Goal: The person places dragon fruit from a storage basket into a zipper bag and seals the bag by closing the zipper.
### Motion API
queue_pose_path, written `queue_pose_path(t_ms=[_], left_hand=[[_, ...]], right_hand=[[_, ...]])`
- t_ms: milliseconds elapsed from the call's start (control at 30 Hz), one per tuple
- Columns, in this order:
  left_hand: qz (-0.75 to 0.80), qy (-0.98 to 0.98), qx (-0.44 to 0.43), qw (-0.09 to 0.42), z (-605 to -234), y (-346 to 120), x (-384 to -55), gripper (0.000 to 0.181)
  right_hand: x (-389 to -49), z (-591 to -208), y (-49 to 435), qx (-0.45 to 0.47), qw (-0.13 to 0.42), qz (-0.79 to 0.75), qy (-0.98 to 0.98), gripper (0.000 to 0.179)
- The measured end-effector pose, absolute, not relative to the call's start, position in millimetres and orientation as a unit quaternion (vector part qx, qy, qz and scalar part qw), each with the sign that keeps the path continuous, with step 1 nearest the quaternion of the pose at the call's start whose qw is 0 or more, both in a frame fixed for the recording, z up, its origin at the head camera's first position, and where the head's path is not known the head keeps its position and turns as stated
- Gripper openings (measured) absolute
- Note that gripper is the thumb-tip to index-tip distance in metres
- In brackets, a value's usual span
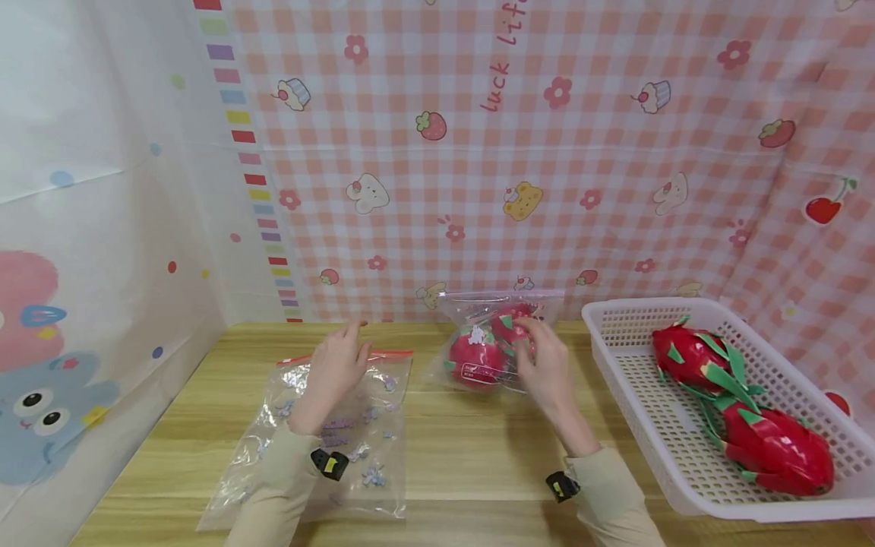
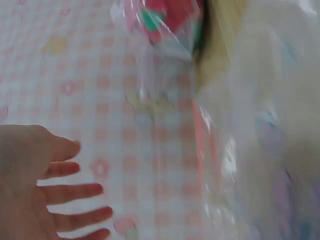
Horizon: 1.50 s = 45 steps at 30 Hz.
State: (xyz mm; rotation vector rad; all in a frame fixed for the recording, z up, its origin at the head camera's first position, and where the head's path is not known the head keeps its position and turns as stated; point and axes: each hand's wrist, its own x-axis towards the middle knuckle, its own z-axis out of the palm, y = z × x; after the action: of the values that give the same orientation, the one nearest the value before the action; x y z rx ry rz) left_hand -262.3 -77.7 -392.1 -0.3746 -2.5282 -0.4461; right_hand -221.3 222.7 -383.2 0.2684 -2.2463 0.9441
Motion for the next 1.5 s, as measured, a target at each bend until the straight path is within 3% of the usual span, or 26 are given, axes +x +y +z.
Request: queue_pose_path(t_ms=[100,300,667,1033,1300,1500], left_hand=[[-0.172,-0.949,-0.101,0.245,-402.4,-103.6,-255.9,0.041],[-0.188,-0.971,-0.033,0.144,-422.6,-155.8,-246.4,0.051],[-0.201,-0.978,0.017,0.058,-443.1,-202.7,-237.8,0.057],[-0.180,-0.982,0.038,0.031,-444.3,-210.5,-234.3,0.050],[-0.197,-0.979,0.052,0.024,-441.1,-209.5,-234.7,0.037],[-0.210,-0.976,0.060,0.010,-441.2,-208.2,-234.1,0.034]], right_hand=[[-217.9,-393.9,196.2,0.124,0.285,0.383,-0.870,0.030],[-216.2,-418.3,153.3,0.128,0.161,0.422,-0.883,0.030],[-222.6,-445.3,113.1,0.124,0.043,0.451,-0.883,0.032],[-224.5,-451.2,93.8,0.120,-0.033,0.466,-0.876,0.042],[-225.2,-453.4,82.7,0.067,-0.115,0.571,-0.810,0.048],[-226.1,-456.1,78.7,0.041,-0.135,0.585,-0.799,0.051]])
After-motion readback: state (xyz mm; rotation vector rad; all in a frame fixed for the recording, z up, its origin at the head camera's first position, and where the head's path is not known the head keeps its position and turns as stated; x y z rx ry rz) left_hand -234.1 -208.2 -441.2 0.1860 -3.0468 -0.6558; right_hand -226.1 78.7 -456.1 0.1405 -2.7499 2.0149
